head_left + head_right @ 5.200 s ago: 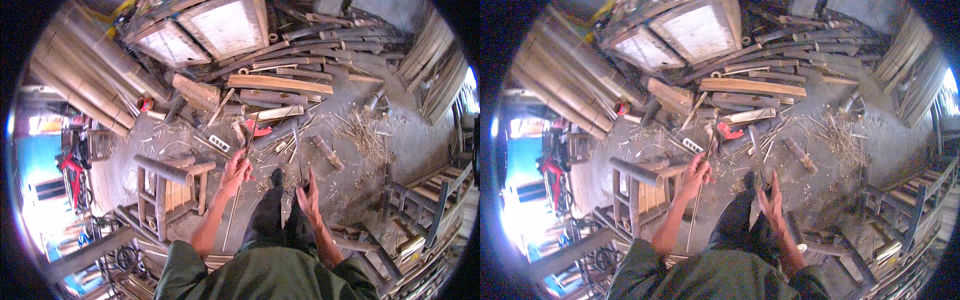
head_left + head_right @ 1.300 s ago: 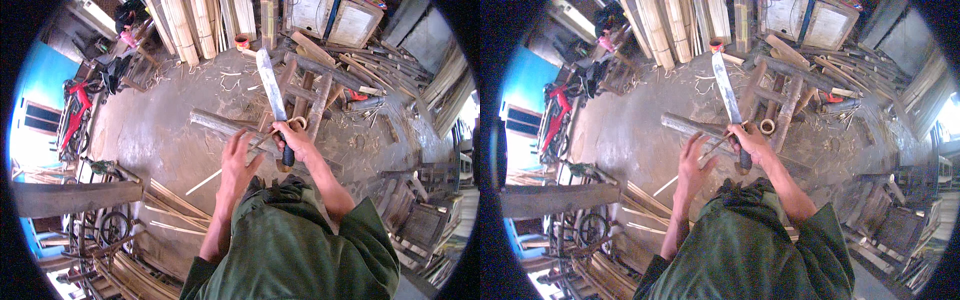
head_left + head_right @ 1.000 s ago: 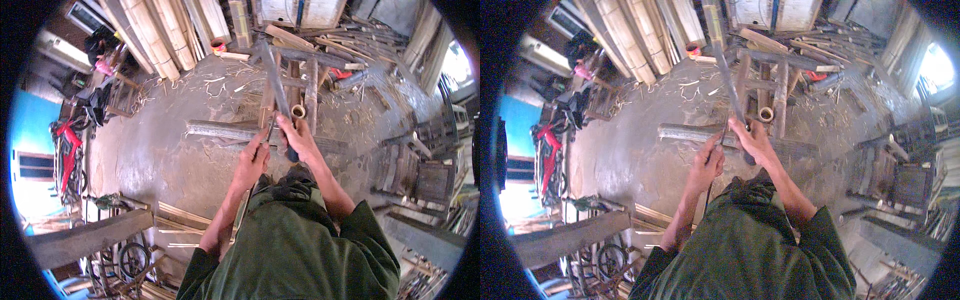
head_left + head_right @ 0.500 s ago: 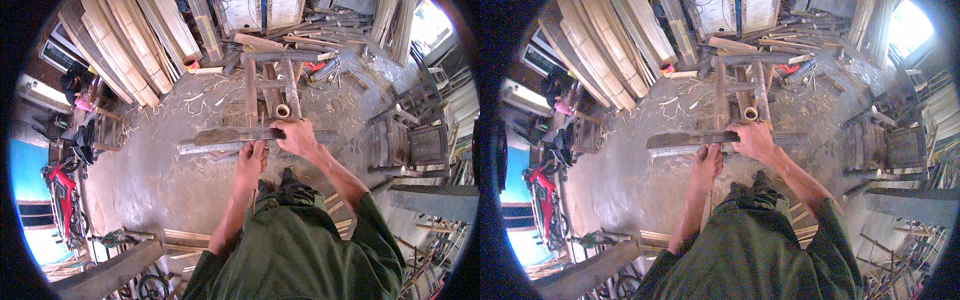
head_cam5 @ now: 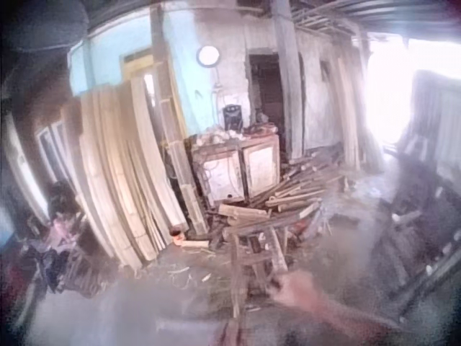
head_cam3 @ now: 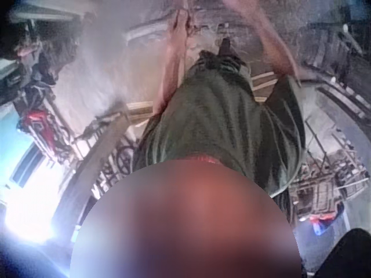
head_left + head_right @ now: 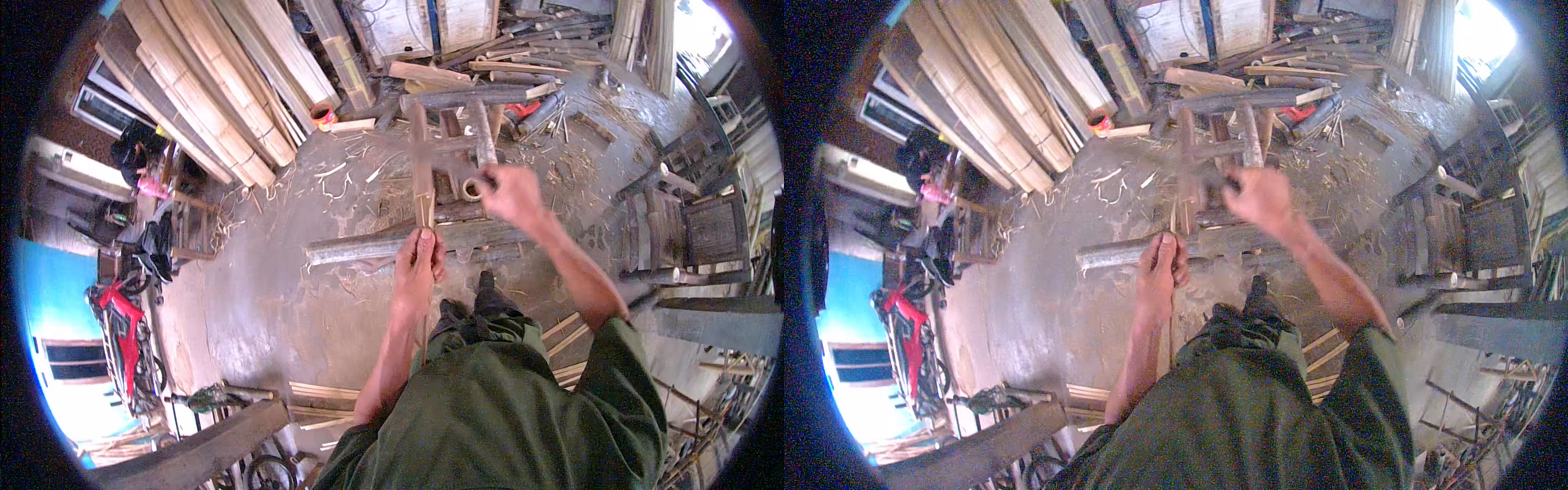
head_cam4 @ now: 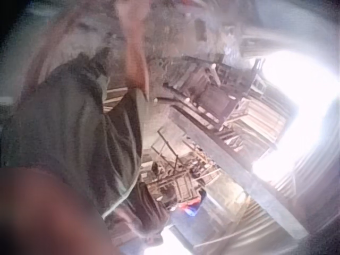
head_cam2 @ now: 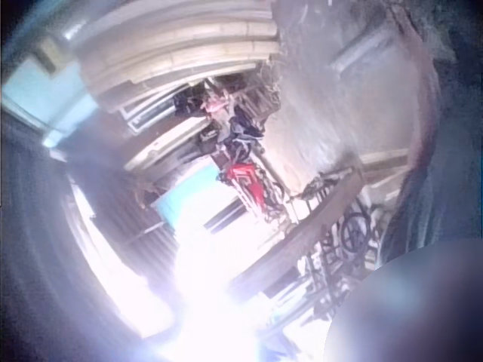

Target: The person uses a red power drill to fasten bamboo pieces together, then switches to a knife to shape and fit additional bamboo components into a chair frame. The person repeatedly adjusts the frame and inserts small bamboo sticks into pre-drilled holes.

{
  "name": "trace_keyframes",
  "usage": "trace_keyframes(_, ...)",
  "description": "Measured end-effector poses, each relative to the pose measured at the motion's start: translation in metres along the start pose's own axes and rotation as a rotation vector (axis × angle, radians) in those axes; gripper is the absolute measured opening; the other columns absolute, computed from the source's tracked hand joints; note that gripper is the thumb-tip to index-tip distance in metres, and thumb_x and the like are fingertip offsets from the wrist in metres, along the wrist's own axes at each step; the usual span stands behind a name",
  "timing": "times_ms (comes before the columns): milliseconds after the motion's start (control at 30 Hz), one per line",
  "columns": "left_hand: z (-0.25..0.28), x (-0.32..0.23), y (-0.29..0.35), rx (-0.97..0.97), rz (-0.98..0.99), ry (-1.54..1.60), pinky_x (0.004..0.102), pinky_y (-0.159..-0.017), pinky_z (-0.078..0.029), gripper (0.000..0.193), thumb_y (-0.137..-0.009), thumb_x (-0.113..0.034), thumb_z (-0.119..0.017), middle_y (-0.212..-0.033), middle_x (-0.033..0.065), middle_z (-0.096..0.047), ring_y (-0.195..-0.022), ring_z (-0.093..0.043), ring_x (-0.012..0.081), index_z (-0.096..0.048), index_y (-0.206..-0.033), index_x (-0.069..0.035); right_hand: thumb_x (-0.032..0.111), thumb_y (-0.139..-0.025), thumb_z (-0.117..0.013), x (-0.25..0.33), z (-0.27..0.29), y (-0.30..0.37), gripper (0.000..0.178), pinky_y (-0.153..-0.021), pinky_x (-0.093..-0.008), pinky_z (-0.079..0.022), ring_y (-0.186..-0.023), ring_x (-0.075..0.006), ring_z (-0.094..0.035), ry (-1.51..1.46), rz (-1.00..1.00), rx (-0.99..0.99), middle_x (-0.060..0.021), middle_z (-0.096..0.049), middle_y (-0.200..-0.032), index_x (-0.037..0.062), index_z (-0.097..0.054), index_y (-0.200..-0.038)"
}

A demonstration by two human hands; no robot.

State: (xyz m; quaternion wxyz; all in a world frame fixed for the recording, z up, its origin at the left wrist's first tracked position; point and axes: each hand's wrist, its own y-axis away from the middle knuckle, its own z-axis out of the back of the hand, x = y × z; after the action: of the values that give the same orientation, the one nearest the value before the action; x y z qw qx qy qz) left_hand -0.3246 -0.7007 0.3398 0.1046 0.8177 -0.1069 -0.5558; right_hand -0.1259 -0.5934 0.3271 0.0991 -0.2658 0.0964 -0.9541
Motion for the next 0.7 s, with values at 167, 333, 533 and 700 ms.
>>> trace_keyframes(167, -0.033, 0.003, -0.019, -0.024, -0.082, -0.177, 0.0211, -0.045, -0.028, 0.028, -0.099, -0.033, -0.049, -0.065, -0.0056, -0.041, -0.051, -0.034, 0.0033, -0.052, -0.086, -0.009, 0.021, -0.064, -0.071, 0.018, 0.002, 0.015, 0.029, -0.069, -0.0398, -0.051, -0.073, -0.0299, -0.066, 0.037, 0.251, 0.065, -0.0097, -0.068, -0.08, 0.0131, -0.067, -0.091)
trace_keyframes(333, -0.054, 0.023, -0.042, -0.021, 0.032, -0.086, 0.0207, -0.044, -0.028, 0.026, -0.099, -0.031, -0.049, -0.064, -0.0061, -0.04, -0.05, -0.034, 0.0034, -0.053, -0.086, -0.009, 0.016, -0.062, -0.071, -0.041, -0.011, -0.009, 0.028, -0.073, -0.0392, -0.049, -0.082, -0.0263, -0.065, 0.015, 0.297, 0.01, -0.0055, -0.067, -0.087, 0.017, -0.065, -0.089)
trace_keyframes(533, -0.048, -0.002, -0.029, -0.042, 0.039, 0.036, 0.021, -0.042, -0.026, 0.024, -0.1, -0.03, -0.047, -0.063, -0.0069, -0.037, -0.048, -0.031, 0.0024, -0.053, -0.091, -0.009, 0.027, -0.081, -0.061, -0.258, 0.01, -0.048, 0.023, -0.062, -0.0373, -0.053, -0.069, -0.0302, -0.067, 0.13, -0.508, -0.176, -0.0155, -0.069, -0.08, 0.0075, -0.071, -0.088)
trace_keyframes(700, -0.081, 0.014, -0.075, 0.014, 0.184, 0.068, 0.0213, -0.04, -0.024, 0.027, -0.099, -0.035, -0.049, -0.06, -0.0058, -0.037, -0.045, -0.03, 0.0034, -0.053, -0.093, -0.009, 0.025, -0.072, -0.069, -0.151, 0.03, -0.041, 0.021, -0.065, -0.0446, -0.052, -0.069, -0.0357, -0.065, -0.013, -0.184, -0.244, -0.0156, -0.067, -0.077, 0.008, -0.069, -0.083)
